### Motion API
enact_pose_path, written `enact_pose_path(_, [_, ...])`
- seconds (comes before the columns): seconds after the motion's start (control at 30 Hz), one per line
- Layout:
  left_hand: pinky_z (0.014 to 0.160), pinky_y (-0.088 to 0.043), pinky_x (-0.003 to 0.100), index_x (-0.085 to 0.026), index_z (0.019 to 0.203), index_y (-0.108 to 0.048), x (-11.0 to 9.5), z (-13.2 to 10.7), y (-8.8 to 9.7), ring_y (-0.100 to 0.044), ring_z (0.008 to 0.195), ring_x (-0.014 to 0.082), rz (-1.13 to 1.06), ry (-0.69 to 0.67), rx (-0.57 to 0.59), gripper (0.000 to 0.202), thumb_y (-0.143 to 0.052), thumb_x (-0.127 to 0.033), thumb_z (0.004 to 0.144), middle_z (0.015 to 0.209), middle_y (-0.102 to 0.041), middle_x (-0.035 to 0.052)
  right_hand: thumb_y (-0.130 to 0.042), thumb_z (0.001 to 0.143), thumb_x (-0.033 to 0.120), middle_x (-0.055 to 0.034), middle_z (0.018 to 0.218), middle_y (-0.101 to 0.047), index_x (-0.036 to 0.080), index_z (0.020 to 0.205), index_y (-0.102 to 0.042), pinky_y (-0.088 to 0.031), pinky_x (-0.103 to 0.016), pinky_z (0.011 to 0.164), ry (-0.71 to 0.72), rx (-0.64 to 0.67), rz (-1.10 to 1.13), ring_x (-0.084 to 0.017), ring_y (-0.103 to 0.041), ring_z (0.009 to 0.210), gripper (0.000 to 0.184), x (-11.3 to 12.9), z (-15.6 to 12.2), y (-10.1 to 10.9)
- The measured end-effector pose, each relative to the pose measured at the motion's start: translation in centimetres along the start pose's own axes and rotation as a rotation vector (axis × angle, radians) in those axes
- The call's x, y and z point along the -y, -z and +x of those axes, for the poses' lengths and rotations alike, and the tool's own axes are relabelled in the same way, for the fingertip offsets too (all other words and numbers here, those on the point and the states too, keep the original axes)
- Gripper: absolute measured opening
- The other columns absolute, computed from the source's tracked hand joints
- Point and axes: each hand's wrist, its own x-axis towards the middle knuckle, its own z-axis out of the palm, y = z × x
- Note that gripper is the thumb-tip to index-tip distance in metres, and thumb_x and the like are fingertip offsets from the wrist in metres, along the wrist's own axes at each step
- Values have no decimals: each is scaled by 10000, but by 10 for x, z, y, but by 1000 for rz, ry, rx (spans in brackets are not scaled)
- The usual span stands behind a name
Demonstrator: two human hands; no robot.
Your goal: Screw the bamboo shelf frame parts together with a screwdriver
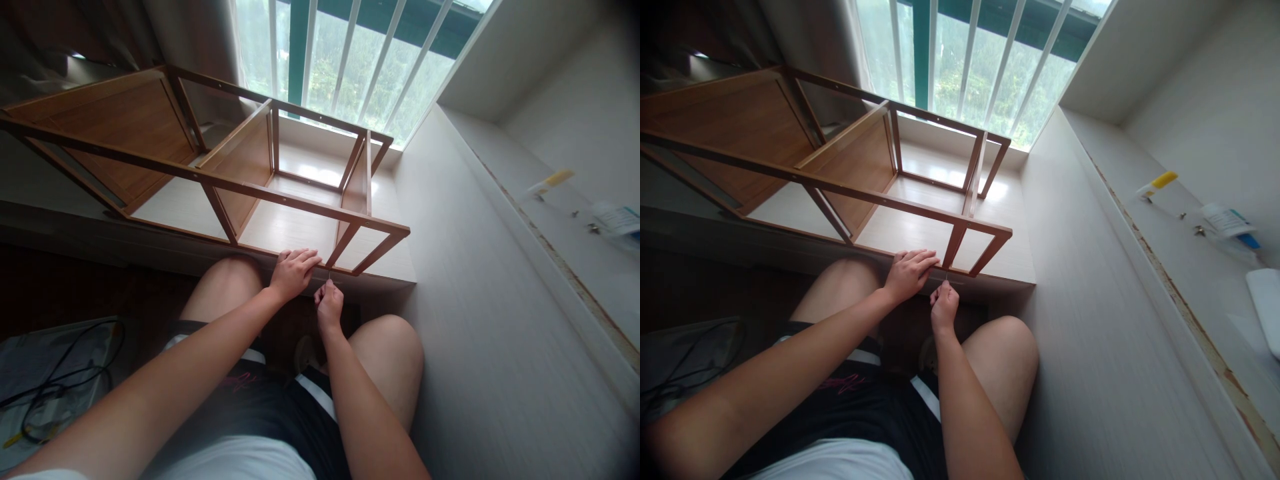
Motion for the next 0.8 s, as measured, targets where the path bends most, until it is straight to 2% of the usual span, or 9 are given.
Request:
enact_pose_path(0.1, [1008, -305, 440, -333, 1178, -621, 0, 0, 0, -485, 1262, 215, -1, -1, -2, 325, -445, -238, 922, 1330, -589, -4, -406, 913, 466, 65, 424, -369, 228, 601, -336, -172, -229, 360, -168, 90, 207, -85, -238, 359, 398, 2, -1, 0])
enact_pose_path(0.17, [1006, -304, 440, -329, 1176, -623, 0, 0, 0, -484, 1263, 216, -1, -1, 0, 322, -440, -240, 926, 1331, -589, -2, -406, 910, 458, 65, 438, -363, 229, 615, -323, -182, -220, 360, -239, 151, 337, -87, -242, 369, 383, 5, -2, 1])
enact_pose_path(0.27, [1004, -306, 438, -327, 1171, -623, 0, 0, 0, -483, 1264, 212, -1, -4, -2, 320, -433, -239, 930, 1331, -589, -6, -411, 911, 436, 66, 463, -330, 228, 621, -284, -206, -211, 376, -291, 229, 465, -93, -259, 399, 379, 12, -3, 4])
enact_pose_path(0.4, [1001, -308, 438, -325, 1169, -626, 0, 0, 0, -480, 1267, 215, 0, -4, 0, 315, -440, -243, 928, 1333, -587, -3, -412, 910, 406, 68, 482, -287, 226, 624, -254, -217, -208, 386, -334, 281, 525, -100, -256, 420, 372, 17, -3, 7])
enact_pose_path(0.57, [994, -309, 433, -336, 1178, -616, 1, -1, -1, -481, 1266, 206, 6, -11, -8, 317, -430, -248, 937, 1334, -586, -20, -424, 912, 421, 69, 450, -324, 223, 614, -285, -191, -209, 371, -240, 188, 485, -88, -240, 391, 384, 13, -6, 2])
enact_pose_path(0.8, [987, -309, 431, -331, 1175, -617, 1, -1, -1, -484, 1265, 209, 12, -13, -12, 310, -432, -254, 938, 1335, -585, -17, -457, 909, 462, 75, 421, -365, 213, 605, -354, -156, -196, 348, -118, 43, 296, -68, -222, 363, 406, 1, -5, -2])
